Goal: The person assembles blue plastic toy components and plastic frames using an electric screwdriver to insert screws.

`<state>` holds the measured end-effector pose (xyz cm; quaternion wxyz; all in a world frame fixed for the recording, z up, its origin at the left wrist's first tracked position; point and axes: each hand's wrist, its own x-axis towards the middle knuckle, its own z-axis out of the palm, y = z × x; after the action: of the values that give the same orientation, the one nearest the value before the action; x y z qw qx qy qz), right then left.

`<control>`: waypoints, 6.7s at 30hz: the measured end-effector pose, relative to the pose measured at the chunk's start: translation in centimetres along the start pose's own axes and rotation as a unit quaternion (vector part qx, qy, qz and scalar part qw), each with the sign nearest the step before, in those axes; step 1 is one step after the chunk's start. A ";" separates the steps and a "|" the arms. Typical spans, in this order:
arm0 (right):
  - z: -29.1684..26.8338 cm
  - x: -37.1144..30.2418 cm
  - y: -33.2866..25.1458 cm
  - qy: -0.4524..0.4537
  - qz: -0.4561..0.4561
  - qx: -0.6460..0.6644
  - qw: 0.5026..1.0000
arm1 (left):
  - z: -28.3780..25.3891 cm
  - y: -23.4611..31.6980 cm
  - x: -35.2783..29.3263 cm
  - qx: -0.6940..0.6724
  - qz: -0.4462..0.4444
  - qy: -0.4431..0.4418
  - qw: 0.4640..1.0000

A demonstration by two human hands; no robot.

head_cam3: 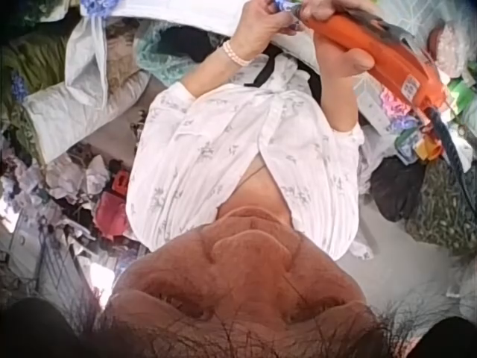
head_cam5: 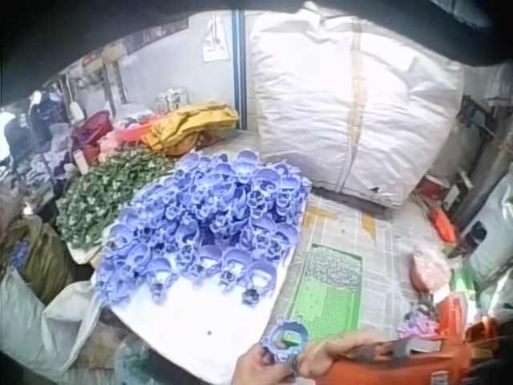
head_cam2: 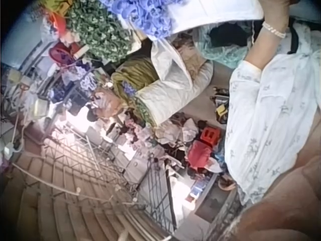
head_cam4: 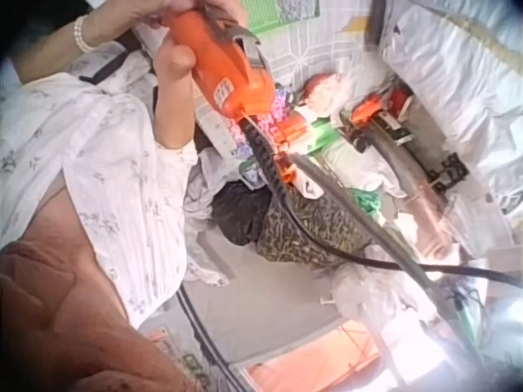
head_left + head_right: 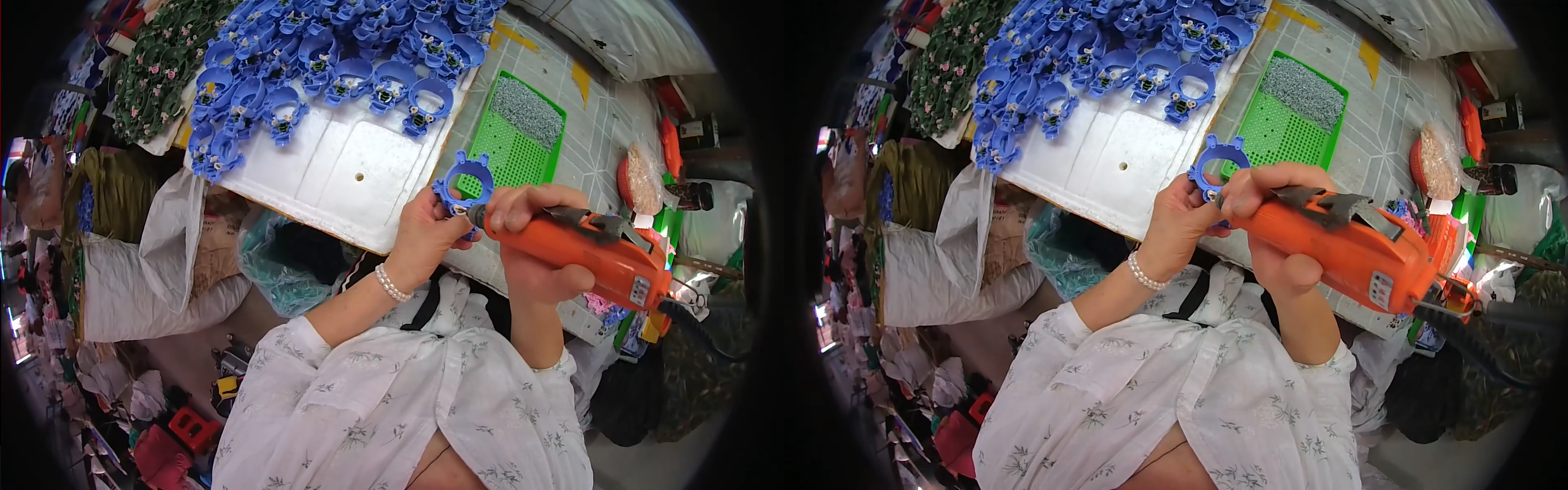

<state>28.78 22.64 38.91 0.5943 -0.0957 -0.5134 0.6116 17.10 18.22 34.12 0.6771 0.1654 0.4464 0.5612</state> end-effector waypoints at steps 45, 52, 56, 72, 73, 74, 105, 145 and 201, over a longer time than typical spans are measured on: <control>-1.7 0.7 -1.5 0.060 0.001 -0.108 0.992 | -1.9 1.1 -0.5 -0.051 0.040 -0.017 0.998; -9.6 0.8 -1.8 0.163 -0.002 -0.238 0.958 | -2.3 1.9 0.4 -0.155 0.017 -0.141 0.978; -11.7 1.5 -2.1 0.190 -0.014 -0.256 0.948 | -1.2 2.0 0.9 -0.219 -0.030 -0.200 0.955; -12.5 1.9 -3.9 0.254 -0.011 -0.299 0.920 | 3.4 1.9 1.7 -0.196 -0.103 -0.281 0.934; -12.7 1.8 -3.8 0.247 -0.006 -0.328 0.912 | 3.7 1.8 1.7 -0.191 -0.106 -0.282 0.934; -12.9 1.8 -3.8 0.238 -0.001 -0.357 0.903 | 4.0 1.7 1.6 -0.188 -0.102 -0.278 0.937; -7.8 -2.6 -9.4 -0.176 -0.194 -0.455 0.851 | 5.5 0.0 0.3 -0.149 -0.190 -0.351 0.905; -10.6 -8.9 -6.1 0.012 0.257 -0.082 0.963 | 7.3 -1.2 -1.7 0.097 -0.143 -0.262 0.949; -7.4 -8.6 -1.7 0.098 0.219 -0.172 0.955 | 5.2 -1.7 -3.3 0.083 0.024 -0.133 0.987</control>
<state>37.63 18.93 32.54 0.4672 -0.3662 -0.5167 0.6170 22.35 16.08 37.08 0.7002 0.3052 0.3936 0.5115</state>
